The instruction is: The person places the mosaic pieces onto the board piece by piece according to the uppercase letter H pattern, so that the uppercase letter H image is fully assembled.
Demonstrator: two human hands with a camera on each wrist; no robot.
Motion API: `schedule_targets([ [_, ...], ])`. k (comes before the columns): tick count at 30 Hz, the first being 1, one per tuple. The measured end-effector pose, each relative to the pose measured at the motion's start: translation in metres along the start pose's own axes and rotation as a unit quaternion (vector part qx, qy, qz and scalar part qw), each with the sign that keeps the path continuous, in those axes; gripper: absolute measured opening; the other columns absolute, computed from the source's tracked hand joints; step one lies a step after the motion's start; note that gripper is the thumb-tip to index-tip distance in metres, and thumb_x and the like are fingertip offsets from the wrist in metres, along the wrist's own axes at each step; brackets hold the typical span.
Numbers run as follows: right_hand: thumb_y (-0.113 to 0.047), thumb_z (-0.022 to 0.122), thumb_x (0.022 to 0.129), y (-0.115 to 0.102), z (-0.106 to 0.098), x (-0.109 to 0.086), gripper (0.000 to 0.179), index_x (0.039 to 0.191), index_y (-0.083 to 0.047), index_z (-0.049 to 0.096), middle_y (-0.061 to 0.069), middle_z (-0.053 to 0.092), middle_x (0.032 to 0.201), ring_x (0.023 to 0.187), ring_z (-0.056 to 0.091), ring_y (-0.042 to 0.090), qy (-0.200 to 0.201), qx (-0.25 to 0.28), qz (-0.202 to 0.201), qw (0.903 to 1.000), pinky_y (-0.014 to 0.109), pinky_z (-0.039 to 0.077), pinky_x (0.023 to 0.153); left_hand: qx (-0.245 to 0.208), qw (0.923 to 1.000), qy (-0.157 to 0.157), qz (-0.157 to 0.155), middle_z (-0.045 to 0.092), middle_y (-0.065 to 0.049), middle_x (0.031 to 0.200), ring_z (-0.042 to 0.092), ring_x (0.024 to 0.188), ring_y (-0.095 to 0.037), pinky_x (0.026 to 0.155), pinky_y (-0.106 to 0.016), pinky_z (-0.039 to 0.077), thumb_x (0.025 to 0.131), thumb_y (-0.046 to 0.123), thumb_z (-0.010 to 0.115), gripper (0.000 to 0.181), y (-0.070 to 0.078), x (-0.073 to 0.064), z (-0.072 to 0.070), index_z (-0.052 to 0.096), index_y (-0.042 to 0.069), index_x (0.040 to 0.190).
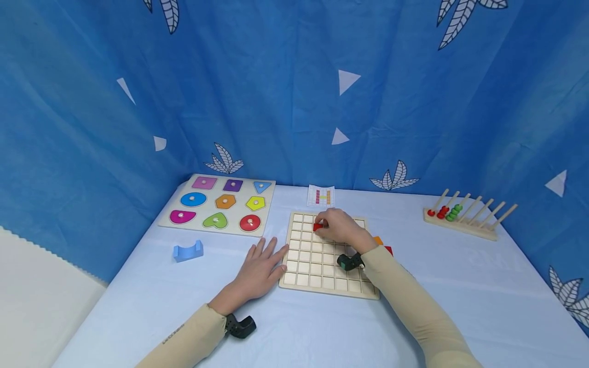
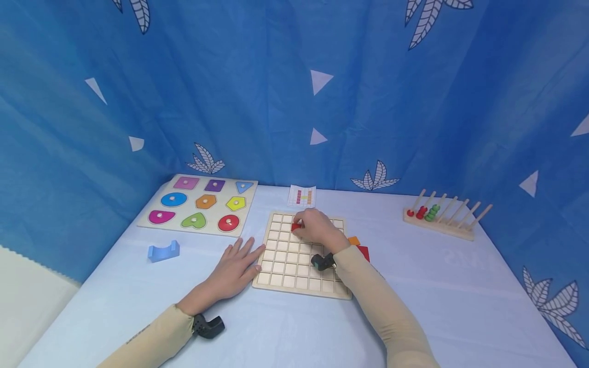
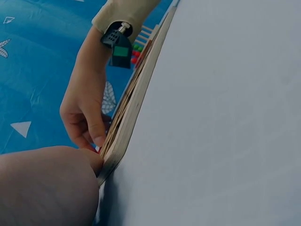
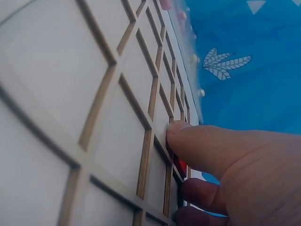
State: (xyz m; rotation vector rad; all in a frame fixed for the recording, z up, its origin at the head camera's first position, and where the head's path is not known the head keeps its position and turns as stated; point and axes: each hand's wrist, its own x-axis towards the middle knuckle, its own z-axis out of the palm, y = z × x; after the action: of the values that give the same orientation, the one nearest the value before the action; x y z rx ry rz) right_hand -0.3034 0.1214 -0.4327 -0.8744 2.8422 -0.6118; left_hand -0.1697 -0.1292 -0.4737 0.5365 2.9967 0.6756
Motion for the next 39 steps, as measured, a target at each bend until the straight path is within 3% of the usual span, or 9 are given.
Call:
schedule_targets([
  [11, -0.02, 0.077, 0.091, 0.002, -0.007, -0.007, 0.03, 0.116, -0.004, 0.074, 0.009, 0.071, 0.095, 0.08, 0.059, 0.017, -0.004, 0.003, -0.006, 1.0, 0.033, 0.053, 0.074, -0.006, 1.0, -0.004, 0.001, 0.032, -0.021, 0.165, 0.017, 0.156, -0.049, 0.123, -0.068, 0.014, 0.104, 0.035, 0.051, 0.055, 0.002, 0.002, 0.001, 0.045, 0.016, 0.155],
  [20, -0.017, 0.074, 0.093, 0.003, -0.028, -0.023, 0.032, 0.12, -0.001, 0.072, 0.011, 0.073, 0.098, 0.078, 0.061, 0.016, 0.002, -0.017, -0.012, 0.9998, 0.035, 0.054, 0.073, -0.002, 1.0, 0.005, 0.004, 0.032, -0.021, 0.165, 0.017, 0.156, -0.049, 0.124, -0.068, 0.015, 0.104, 0.034, 0.052, 0.054, 0.0, 0.004, 0.002, 0.046, 0.015, 0.155],
  [30, -0.019, 0.077, 0.09, 0.03, -0.053, -0.068, 0.034, 0.118, 0.0, 0.073, 0.011, 0.072, 0.095, 0.072, 0.056, 0.015, 0.004, -0.045, 0.027, 0.9986, 0.028, 0.051, 0.067, -0.013, 0.9999, 0.007, -0.001, 0.032, -0.021, 0.165, 0.017, 0.156, -0.05, 0.123, -0.068, 0.015, 0.103, 0.036, 0.054, 0.056, 0.002, 0.001, 0.001, 0.046, 0.015, 0.155],
  [39, -0.019, 0.079, 0.088, 0.05, -0.061, -0.114, 0.036, 0.118, -0.001, 0.072, 0.008, 0.071, 0.092, 0.073, 0.056, 0.014, -0.001, -0.057, 0.083, 0.9949, 0.028, 0.056, 0.068, -0.01, 0.9999, 0.013, -0.004, 0.033, -0.02, 0.165, 0.017, 0.156, -0.049, 0.123, -0.068, 0.015, 0.103, 0.034, 0.054, 0.055, 0.001, -0.003, 0.003, 0.047, 0.015, 0.154],
])
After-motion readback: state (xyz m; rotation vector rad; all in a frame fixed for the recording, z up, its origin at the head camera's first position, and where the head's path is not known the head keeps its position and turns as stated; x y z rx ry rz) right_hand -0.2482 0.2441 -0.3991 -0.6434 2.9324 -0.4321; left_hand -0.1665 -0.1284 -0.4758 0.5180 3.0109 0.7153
